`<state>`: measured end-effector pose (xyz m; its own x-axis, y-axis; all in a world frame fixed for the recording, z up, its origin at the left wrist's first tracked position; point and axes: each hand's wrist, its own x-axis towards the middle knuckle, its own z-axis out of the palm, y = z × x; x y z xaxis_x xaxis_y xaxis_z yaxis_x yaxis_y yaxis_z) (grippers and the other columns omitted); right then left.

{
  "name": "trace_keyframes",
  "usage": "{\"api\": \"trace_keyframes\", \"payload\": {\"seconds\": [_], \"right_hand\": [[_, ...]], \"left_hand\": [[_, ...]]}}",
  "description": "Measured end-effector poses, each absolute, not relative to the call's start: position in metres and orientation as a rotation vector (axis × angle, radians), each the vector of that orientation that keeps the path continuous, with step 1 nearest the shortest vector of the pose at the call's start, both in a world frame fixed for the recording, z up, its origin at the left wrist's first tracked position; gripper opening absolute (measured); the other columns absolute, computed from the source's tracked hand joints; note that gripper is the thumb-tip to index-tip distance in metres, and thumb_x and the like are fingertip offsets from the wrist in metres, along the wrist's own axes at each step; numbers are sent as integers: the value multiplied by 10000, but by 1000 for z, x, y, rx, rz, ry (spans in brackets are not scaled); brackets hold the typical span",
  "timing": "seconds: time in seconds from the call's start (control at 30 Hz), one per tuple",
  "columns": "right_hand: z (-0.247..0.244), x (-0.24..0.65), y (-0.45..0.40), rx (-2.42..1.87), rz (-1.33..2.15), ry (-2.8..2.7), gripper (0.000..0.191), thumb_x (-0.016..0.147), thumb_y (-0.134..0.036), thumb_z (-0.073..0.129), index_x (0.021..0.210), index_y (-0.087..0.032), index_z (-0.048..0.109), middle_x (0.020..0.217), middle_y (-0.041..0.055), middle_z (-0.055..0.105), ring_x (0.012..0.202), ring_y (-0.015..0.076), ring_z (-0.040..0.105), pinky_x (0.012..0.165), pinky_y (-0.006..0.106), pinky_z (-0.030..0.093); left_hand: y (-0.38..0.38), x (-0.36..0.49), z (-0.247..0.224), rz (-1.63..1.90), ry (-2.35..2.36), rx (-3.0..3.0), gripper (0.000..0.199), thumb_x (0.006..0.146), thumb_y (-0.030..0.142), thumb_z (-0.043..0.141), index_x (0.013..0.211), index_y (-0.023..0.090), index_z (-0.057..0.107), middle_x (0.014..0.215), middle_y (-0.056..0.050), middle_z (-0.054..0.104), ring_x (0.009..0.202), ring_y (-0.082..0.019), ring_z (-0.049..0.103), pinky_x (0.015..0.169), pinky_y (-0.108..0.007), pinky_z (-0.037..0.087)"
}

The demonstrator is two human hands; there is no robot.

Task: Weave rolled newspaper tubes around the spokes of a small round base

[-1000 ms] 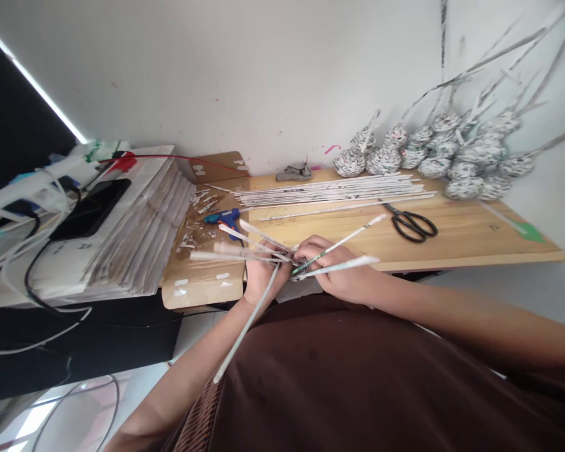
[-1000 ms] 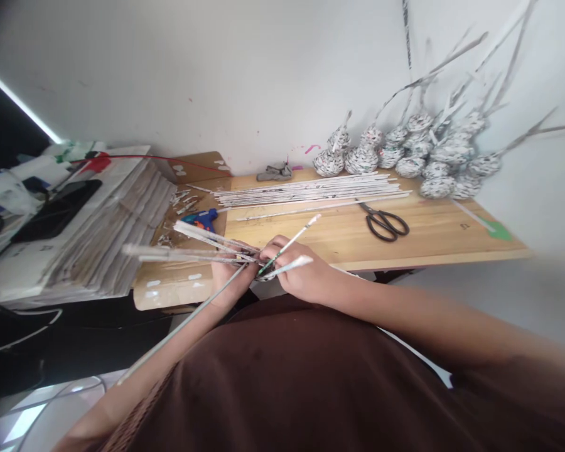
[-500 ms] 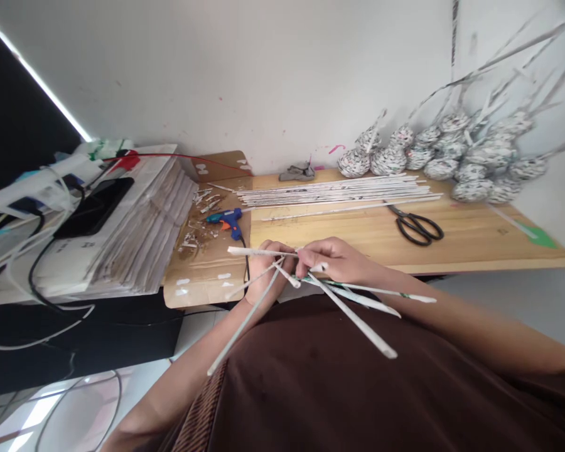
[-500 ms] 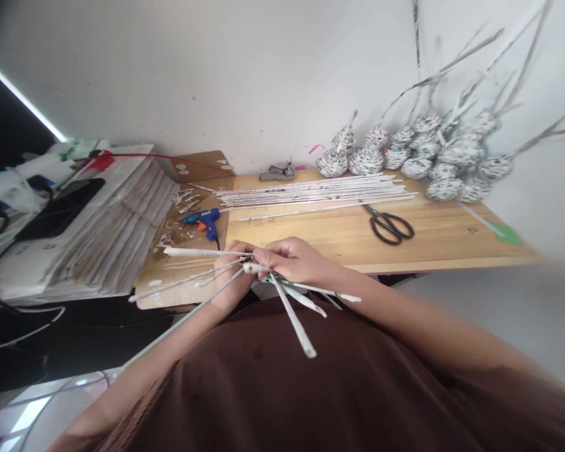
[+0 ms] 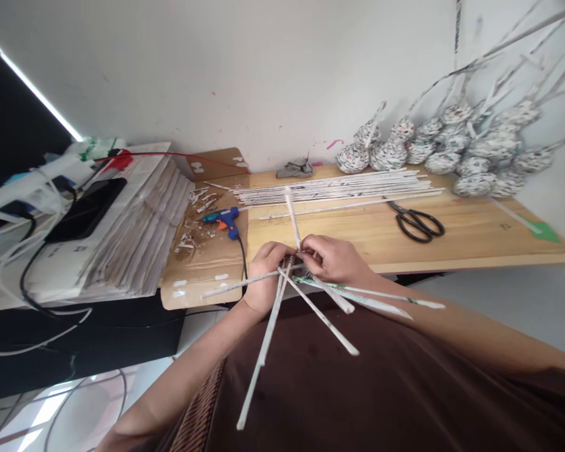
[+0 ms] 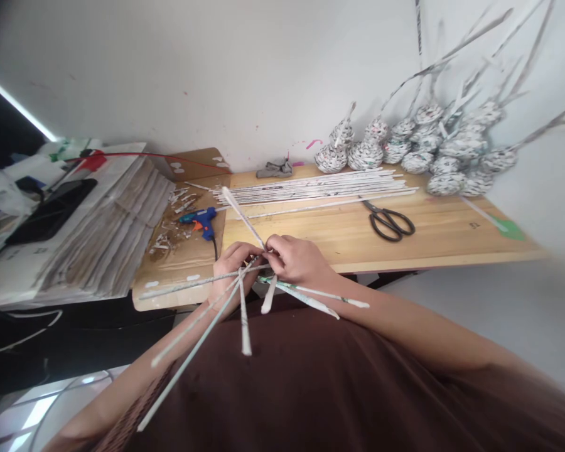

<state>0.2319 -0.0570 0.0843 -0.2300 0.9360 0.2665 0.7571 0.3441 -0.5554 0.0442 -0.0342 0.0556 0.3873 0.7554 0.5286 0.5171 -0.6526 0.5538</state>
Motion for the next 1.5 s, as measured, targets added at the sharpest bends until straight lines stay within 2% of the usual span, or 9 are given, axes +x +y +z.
{"api": "trace_keyframes", "payload": {"seconds": [0.23,0.4,0.5,0.73,0.9,1.1,1.3,1.5], "right_hand": [[85,234,-63,-1619,387,-2055,158,891,-286,543,996,-193,616,813,66,717,741,216,656,666,293,432],[76,234,-62,-1444,376,-2007,151,851,-237,538,964,-189,625,879,90,717,853,236,675,761,319,487],[74,234,-63,-1368,438,-1955,123,829,-221,549,930,-200,616,900,79,724,858,228,682,790,323,500],[72,235,-67,-1326,666,-1752,132,829,-261,604,945,-204,631,900,34,722,748,167,665,670,254,493],[68,236,-65,-1290,750,-1721,159,828,-279,628,965,-198,623,855,20,709,677,144,640,608,235,487],[69,237,-68,-1258,829,-1657,130,864,-234,614,990,-207,623,905,32,737,801,171,711,730,266,550],[69,241,-68,-1240,866,-1679,225,829,-182,614,1050,-210,588,1003,54,739,870,178,720,817,307,566],[62,244,-65,-1311,815,-1768,308,809,-155,610,1107,-206,554,966,48,733,771,162,710,739,290,547]], "left_hand": [[-34,45,52,1173,1073,2398,61,930,184,629,941,203,686,905,-30,682,869,-177,649,780,-291,525],[-34,45,54,1110,1080,2380,82,943,211,619,984,208,690,940,-40,687,921,-191,648,828,-314,526],[-33,44,55,1096,1081,2367,87,952,242,615,972,212,694,938,-37,683,917,-183,648,821,-303,524],[-32,44,52,1173,999,2349,108,951,244,608,962,218,711,957,-51,691,932,-191,654,848,-318,537],[-34,43,57,1096,957,2411,118,947,221,604,978,203,717,990,-67,700,949,-211,643,864,-344,534],[-35,42,62,994,986,2495,153,944,216,595,1025,211,724,1018,-77,694,966,-225,635,871,-354,537],[-36,42,64,991,980,2525,181,950,229,590,1050,209,739,1023,-87,698,970,-236,638,850,-356,540],[-35,41,61,1023,971,2465,151,950,229,601,1038,206,721,1000,-70,706,941,-221,630,849,-346,527]]}}
